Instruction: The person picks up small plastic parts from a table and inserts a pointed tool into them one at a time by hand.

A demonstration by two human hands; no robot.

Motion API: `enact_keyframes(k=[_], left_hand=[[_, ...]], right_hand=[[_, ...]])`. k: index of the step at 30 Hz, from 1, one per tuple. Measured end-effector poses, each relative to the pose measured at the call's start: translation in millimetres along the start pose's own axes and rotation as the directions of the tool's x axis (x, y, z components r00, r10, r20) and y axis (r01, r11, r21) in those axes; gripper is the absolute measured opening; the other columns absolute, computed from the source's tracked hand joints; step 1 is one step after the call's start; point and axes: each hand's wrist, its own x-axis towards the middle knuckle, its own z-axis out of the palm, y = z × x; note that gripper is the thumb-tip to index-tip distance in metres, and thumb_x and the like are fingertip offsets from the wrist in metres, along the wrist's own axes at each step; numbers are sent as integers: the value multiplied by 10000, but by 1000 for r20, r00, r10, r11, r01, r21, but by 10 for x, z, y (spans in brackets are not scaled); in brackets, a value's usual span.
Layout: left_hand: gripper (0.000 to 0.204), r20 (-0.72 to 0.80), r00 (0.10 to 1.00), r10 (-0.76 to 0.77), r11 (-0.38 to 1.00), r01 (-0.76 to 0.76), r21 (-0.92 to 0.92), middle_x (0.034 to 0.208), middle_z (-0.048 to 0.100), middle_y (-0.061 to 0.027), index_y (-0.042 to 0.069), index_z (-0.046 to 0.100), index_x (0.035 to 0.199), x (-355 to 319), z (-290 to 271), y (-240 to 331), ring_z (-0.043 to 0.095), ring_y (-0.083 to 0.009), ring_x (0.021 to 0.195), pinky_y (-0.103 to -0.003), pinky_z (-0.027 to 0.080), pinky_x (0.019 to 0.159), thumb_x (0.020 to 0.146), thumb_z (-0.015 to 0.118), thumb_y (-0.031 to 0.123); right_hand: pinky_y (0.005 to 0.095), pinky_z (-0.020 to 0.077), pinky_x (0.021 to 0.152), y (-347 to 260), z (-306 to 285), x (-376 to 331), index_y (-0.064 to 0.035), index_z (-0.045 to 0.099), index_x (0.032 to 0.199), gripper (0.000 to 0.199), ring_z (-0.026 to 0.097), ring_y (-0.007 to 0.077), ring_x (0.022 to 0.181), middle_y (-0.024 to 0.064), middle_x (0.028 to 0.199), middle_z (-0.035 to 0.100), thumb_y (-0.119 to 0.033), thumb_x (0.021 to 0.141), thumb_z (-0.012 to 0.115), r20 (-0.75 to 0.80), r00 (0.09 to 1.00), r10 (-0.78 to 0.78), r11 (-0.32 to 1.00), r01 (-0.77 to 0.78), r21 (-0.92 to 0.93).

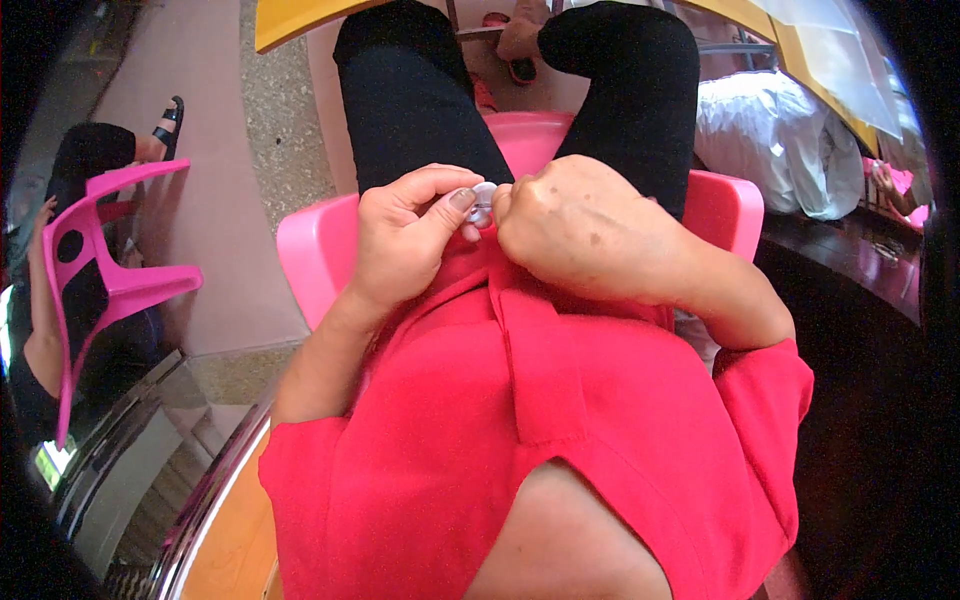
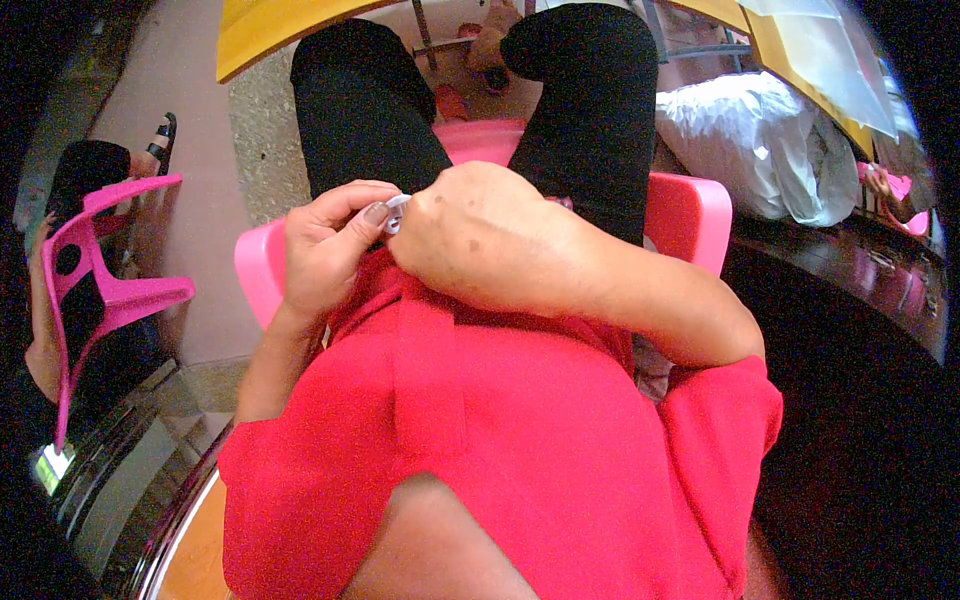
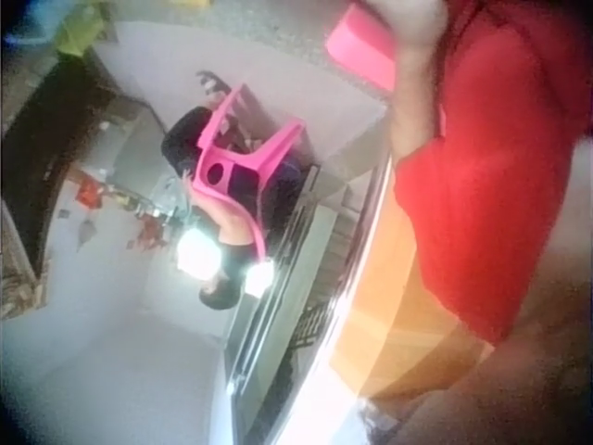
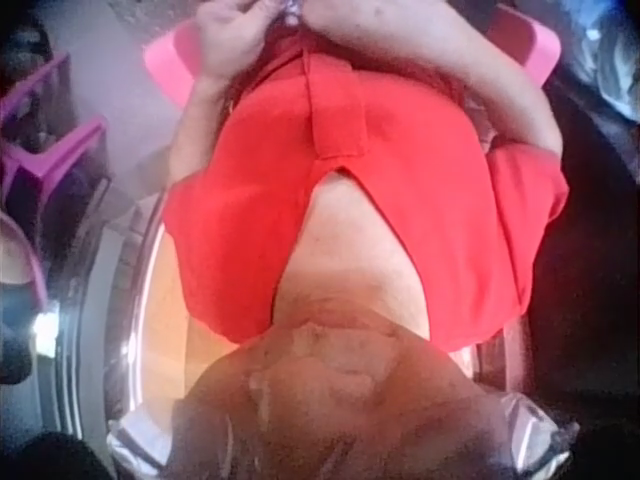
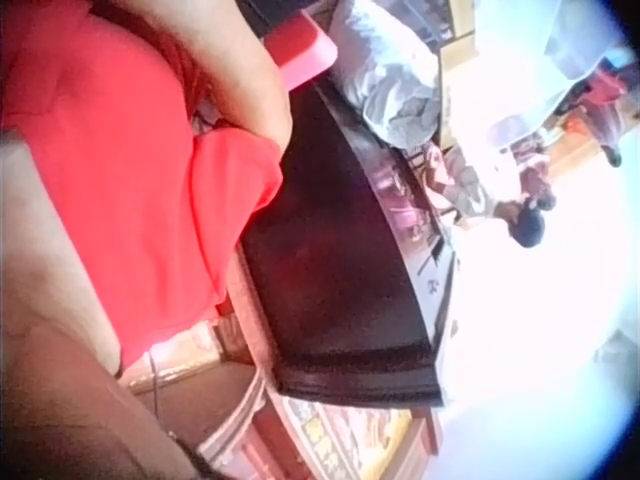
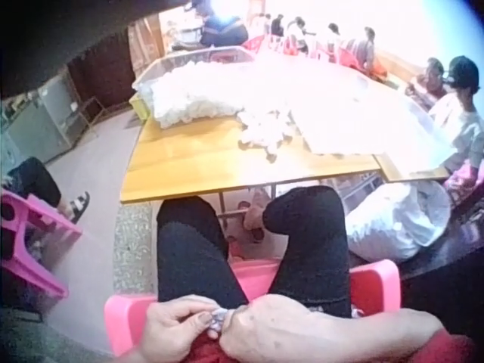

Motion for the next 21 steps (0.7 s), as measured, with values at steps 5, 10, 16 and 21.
enact_keyframes(k=[5, 10, 16, 21], left_hand=[[192, 7, 995, -98, 875, 89, -477, 943, 651, -155, -67, 599, 1060, 176, -53, 59, 635, -174, 742, -262, 529, 653, 931, 515, 47], [222, 7, 995, -98, 857, 88, -509, 943, 648, -167, -74, 578, 1091, 319, -2, 220, 646, -214, 778, -285, 538, 670, 935, 516, 72], [226, 15, 995, -94, 870, 90, -485, 955, 647, -162, -72, 578, 1094, 607, 204, 302, 645, -208, 791, -289, 538, 682, 929, 532, 76], [228, 15, 994, -110, 897, 106, -429, 942, 651, -148, -74, 585, 1082, 831, 334, 351, 638, -188, 800, -280, 532, 678, 930, 539, 90]], right_hand=[[390, 487, 535, 149, -66, -73, 30, 547, 880, 183, 625, 298, 636, 159, 687, 596, -93, 747, 572, -156, 978, 142, 977, -113, 180], [370, 480, 534, 274, -198, -189, 21, 535, 934, 274, 600, 278, 633, 125, 687, 563, -83, 692, 611, -227, 940, 255, 955, -208, 212], [345, 481, 520, 473, -225, -266, 25, 547, 945, 259, 600, 249, 622, 106, 662, 548, -95, 722, 602, -280, 922, 269, 958, -225, 179], [340, 484, 513, 654, -266, -334, 19, 546, 915, 206, 604, 242, 620, 100, 654, 543, -93, 745, 580, -287, 910, 299, 952, -262, 161]])
